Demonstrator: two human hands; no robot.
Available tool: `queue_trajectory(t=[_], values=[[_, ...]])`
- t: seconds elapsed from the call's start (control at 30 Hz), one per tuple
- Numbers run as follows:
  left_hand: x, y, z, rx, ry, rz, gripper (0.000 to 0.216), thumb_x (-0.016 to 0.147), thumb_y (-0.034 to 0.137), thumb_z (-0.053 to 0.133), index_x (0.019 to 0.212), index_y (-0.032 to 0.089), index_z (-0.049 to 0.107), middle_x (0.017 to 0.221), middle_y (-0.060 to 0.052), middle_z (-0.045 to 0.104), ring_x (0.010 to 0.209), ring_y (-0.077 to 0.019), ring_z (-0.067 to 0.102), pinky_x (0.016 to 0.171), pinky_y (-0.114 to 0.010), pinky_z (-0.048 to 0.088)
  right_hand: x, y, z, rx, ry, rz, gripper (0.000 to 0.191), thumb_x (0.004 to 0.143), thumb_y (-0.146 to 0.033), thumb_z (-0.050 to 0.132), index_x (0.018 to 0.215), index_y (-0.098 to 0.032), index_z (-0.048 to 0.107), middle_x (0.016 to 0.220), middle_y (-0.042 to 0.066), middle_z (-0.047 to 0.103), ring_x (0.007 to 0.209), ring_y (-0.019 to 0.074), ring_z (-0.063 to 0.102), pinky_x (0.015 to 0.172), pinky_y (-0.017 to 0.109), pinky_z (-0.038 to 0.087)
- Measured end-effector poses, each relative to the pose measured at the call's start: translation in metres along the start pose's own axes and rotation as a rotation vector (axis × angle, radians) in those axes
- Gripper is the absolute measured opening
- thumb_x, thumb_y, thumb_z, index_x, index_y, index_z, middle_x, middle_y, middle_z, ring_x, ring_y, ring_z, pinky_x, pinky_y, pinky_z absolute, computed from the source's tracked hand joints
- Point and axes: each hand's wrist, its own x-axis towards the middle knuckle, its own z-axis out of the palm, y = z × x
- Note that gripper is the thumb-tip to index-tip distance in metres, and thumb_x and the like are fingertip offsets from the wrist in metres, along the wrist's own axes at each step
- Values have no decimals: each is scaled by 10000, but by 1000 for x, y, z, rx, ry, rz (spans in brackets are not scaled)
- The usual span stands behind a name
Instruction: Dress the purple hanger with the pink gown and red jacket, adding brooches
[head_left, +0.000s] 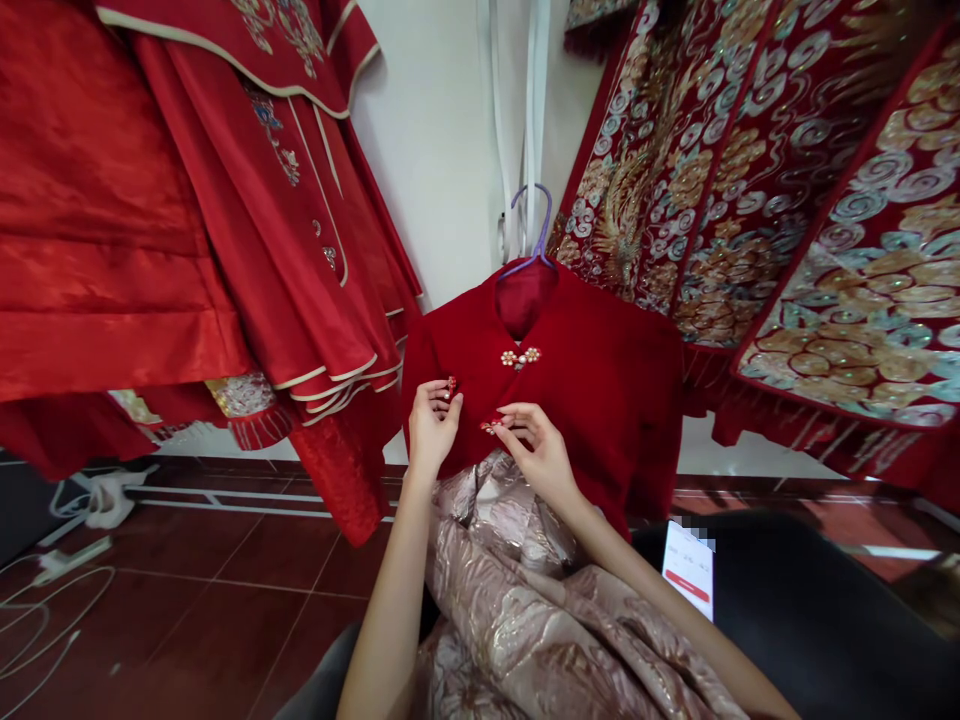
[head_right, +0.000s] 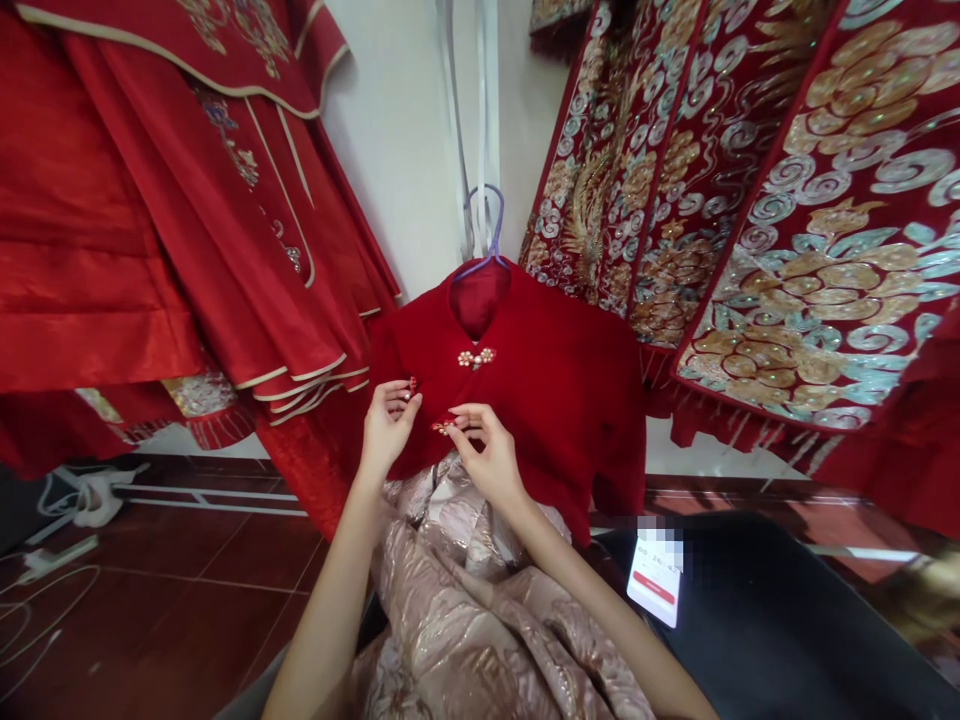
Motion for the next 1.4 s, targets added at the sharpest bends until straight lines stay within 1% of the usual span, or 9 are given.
queue_trajectory(t=[0.13, 0.3, 0.53, 0.63, 0.73, 0.97, 1.1, 1.23, 1.4], values=[[2, -1, 0, -58, -20, 5, 290, 735, 283, 711, 979, 186, 588, 832, -23, 614, 748, -126, 600, 703, -237, 487, 2, 0, 0, 16, -1, 13, 227, 817, -323, 658, 1010, -211, 618, 907, 33, 642, 877, 153, 639, 789, 292, 553], [4, 2, -3, -55, -65, -75, 156, 744, 312, 693, 818, 181, 651, 768, -32, 654, 725, -141, 612, 708, -250, 483, 11, -7, 3, -40, -35, -20, 256, 833, -335, 640, 1058, -219, 682, 982, 52, 676, 901, 165, 654, 830, 316, 564], [9, -4, -4, 3, -48, -58, 309, 698, 320, 734, 910, 180, 560, 885, -31, 612, 643, -111, 595, 613, -244, 482, 22, -15, 8, -104, -77, -89, 191, 852, -309, 622, 990, -243, 737, 1007, 49, 666, 880, 162, 665, 823, 317, 580], [12, -12, -2, -62, -80, -52, 297, 714, 308, 717, 922, 176, 552, 822, -19, 610, 678, -120, 604, 649, -247, 494, 21, -13, 7, -102, -73, -80, 195, 850, -315, 625, 994, -245, 738, 1010, 51, 668, 879, 165, 667, 816, 316, 584], [13, -14, 1, -112, -99, -55, 223, 721, 296, 702, 878, 169, 608, 823, -37, 644, 728, -130, 614, 698, -254, 496, 21, -11, 6, -115, -59, -77, 187, 854, -315, 615, 971, -246, 743, 999, 47, 678, 889, 166, 665, 810, 311, 586], [15, -3, -1, -271, -96, -211, 241, 704, 367, 708, 810, 151, 691, 833, -59, 706, 691, -138, 633, 708, -285, 527, 33, -8, 15, -117, -17, -80, 189, 856, -288, 592, 959, -240, 743, 986, 50, 685, 888, 169, 668, 819, 315, 587], [14, 4, -4, -280, -63, -232, 268, 718, 386, 699, 830, 143, 719, 911, -87, 728, 777, -158, 665, 790, -311, 529, 46, -10, 25, -149, 5, -123, 190, 855, -253, 580, 951, -226, 741, 976, 52, 681, 869, 162, 667, 818, 307, 584], [13, 12, -7, -302, -23, -203, 237, 724, 355, 696, 821, 141, 726, 888, -83, 731, 807, -177, 674, 812, -332, 531, 42, -26, 28, -149, 0, -130, 186, 853, -242, 577, 945, -228, 738, 974, 48, 681, 858, 159, 666, 816, 306, 588], [12, 20, -11, -398, -24, -277, 238, 720, 351, 701, 813, 133, 727, 886, -85, 735, 758, -165, 673, 799, -326, 537, 30, -46, 29, -125, -33, -155, 195, 868, -242, 571, 986, -239, 726, 1010, 46, 673, 891, 157, 663, 833, 296, 587]])
